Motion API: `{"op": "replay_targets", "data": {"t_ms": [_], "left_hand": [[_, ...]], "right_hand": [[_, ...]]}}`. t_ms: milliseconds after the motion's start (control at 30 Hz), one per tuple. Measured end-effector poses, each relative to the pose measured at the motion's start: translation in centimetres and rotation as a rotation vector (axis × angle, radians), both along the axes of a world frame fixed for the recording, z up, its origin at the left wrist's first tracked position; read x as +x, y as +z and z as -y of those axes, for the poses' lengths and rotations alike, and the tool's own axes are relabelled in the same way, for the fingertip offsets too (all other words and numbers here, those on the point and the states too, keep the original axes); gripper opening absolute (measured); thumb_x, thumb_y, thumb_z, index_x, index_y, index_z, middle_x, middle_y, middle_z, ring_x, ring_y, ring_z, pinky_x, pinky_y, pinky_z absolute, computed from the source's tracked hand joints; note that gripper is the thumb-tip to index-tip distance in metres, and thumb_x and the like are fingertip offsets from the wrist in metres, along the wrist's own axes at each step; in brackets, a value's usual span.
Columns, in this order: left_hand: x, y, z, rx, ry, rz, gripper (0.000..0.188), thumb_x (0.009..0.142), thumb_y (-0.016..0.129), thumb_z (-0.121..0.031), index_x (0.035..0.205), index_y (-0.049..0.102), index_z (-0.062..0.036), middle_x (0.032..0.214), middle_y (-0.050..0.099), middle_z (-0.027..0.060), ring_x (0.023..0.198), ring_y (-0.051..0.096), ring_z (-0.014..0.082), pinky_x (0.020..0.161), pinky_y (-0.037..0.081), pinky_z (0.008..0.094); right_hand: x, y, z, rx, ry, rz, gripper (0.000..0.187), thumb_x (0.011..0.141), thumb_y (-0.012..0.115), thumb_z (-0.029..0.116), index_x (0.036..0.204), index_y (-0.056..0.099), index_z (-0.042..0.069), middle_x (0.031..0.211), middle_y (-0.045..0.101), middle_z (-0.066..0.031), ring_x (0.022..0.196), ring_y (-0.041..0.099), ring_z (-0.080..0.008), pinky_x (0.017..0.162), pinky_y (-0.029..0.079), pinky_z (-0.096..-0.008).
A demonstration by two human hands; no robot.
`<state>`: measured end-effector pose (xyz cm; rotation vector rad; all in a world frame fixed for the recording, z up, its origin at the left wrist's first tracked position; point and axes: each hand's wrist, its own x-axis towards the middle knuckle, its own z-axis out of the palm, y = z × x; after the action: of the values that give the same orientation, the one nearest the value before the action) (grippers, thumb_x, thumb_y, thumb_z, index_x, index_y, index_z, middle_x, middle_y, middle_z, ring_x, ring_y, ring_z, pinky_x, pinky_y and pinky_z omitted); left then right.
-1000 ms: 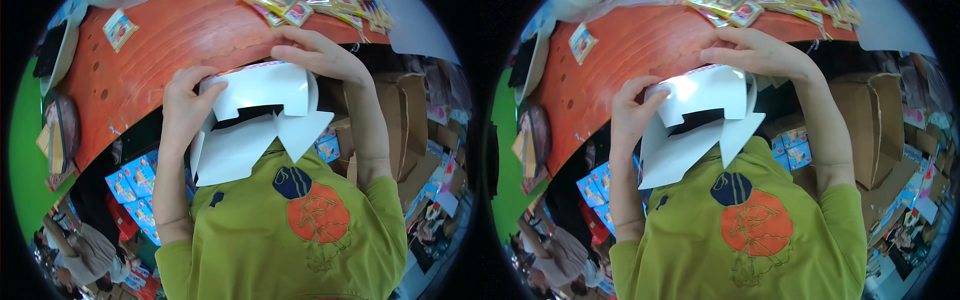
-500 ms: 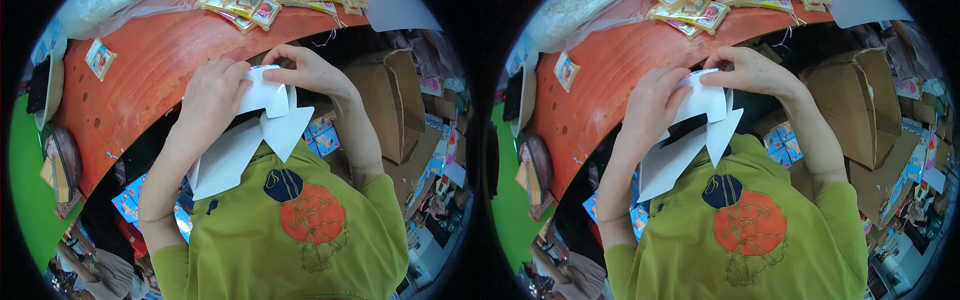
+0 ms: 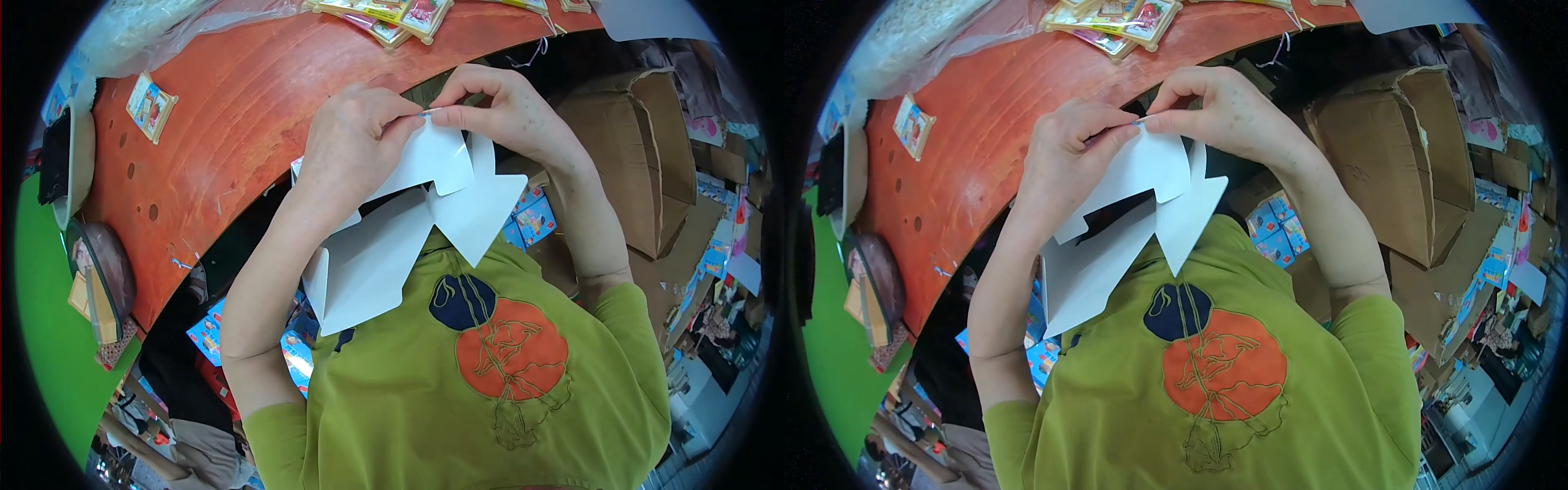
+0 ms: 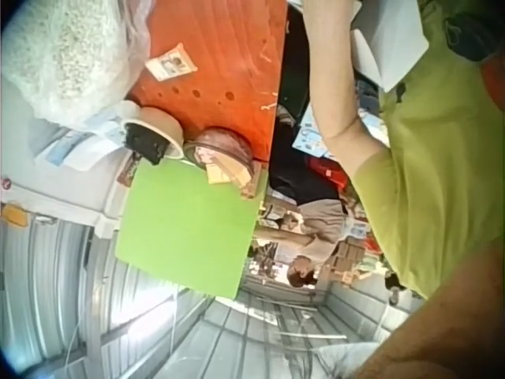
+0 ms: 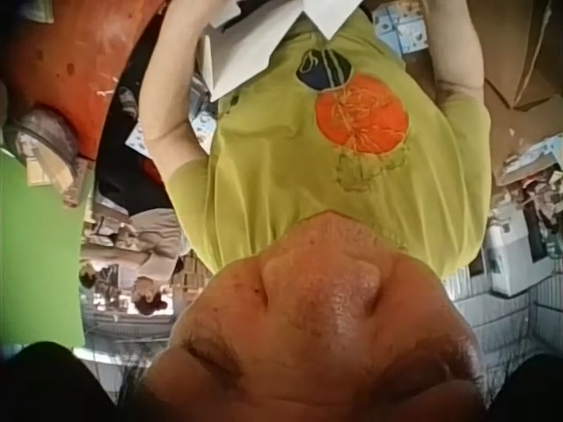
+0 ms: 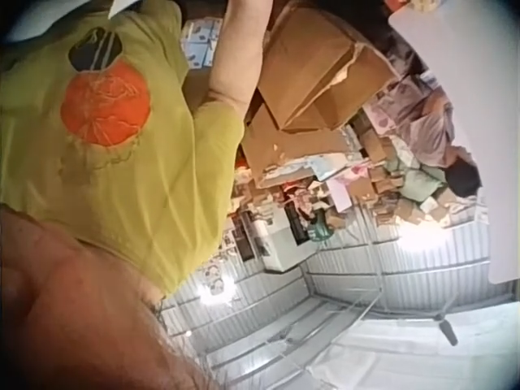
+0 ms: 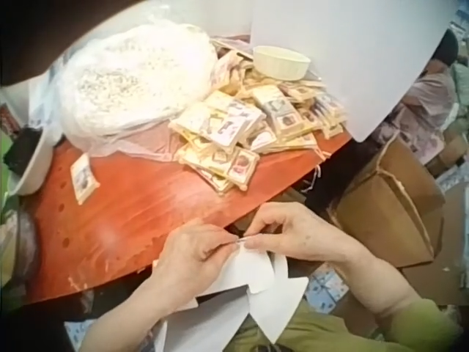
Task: Assemble small printed cardboard boxes, fill them with multiple small packaged items, and pack the finished boxes into a larger shipping carton.
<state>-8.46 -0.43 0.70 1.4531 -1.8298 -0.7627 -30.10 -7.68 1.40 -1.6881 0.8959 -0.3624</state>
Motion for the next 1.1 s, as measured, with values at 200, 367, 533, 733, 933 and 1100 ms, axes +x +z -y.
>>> {"op": "replay_targets", "data": {"t_ms": [200,367,533,733,933,1100], "left_hand": [[-0.2,-0.4,0.3,0.077,0.124,-0.098,0.014,0.086,0.073,-0.016,0.093,0.078,-0.0038,0.089,0.073,0.014,0.087,0.067,0.0311,0.078,0.054,0.0427],[-0.6,-0.9,0.3,0.028,0.157,-0.068,0.015,0.087,0.073,-0.017,0.094,0.078,-0.0041,0.089,0.073,0.0146,0.084,0.068,0.0307,0.076,0.054,0.0417],[-0.7,-1.1,0.3,0.045,0.14,-0.037,0.017,0.087,0.072,-0.018,0.095,0.079,-0.0045,0.087,0.074,0.0144,0.079,0.069,0.0301,0.074,0.055,0.0414],[-0.6,-0.8,0.6,0.189,0.088,-0.083,0.019,0.085,0.071,-0.018,0.096,0.08,-0.0056,0.083,0.075,0.0129,0.075,0.071,0.026,0.072,0.055,0.038],[-0.7,-1.3,1.2,0.244,0.058,-0.058,0.017,0.082,0.071,-0.016,0.093,0.08,-0.0054,0.085,0.075,0.0124,0.078,0.071,0.0245,0.074,0.056,0.038],[-0.6,-0.9,1.1,0.279,0.051,-0.034,0.017,0.09,0.072,-0.016,0.1,0.079,-0.0041,0.085,0.074,0.0063,0.079,0.067,0.0129,0.074,0.054,0.0297]], "right_hand": [[-0.5,0.1,-0.1,-0.035,-0.031,0.128,0.015,0.099,0.063,0.014,0.106,0.069,0.002,0.113,0.066,-0.003,0.099,0.062,-0.0075,0.083,0.048,-0.0239],[-3.8,-0.3,-3.5,0.021,0.064,0.639,0.02,0.098,0.051,0.005,0.114,0.063,0.002,0.13,0.061,-0.0168,0.124,0.055,-0.0281,0.103,0.044,-0.0417],[-2.7,0.5,-4.3,-0.276,0.112,0.371,0.012,0.089,0.066,0.001,0.1,0.068,0.001,0.108,0.068,-0.0143,0.109,0.062,-0.0287,0.094,0.046,-0.0392],[1.5,2.8,-4.2,-0.369,0.318,-0.24,0.014,0.089,0.071,0.02,0.09,0.069,0.006,0.082,0.07,-0.007,0.081,0.066,-0.0231,0.076,0.048,-0.0369],[3.2,1.1,-6.1,-0.819,0.402,-0.591,0.021,0.086,0.074,0.023,0.095,0.065,0.007,0.083,0.066,-0.0067,0.085,0.066,-0.0252,0.079,0.047,-0.0395],[2.9,-1.6,-7.3,-1.026,0.219,-0.322,0.021,0.082,0.076,0.017,0.097,0.065,0.007,0.098,0.063,-0.0067,0.098,0.061,-0.0251,0.083,0.045,-0.0395]]}}
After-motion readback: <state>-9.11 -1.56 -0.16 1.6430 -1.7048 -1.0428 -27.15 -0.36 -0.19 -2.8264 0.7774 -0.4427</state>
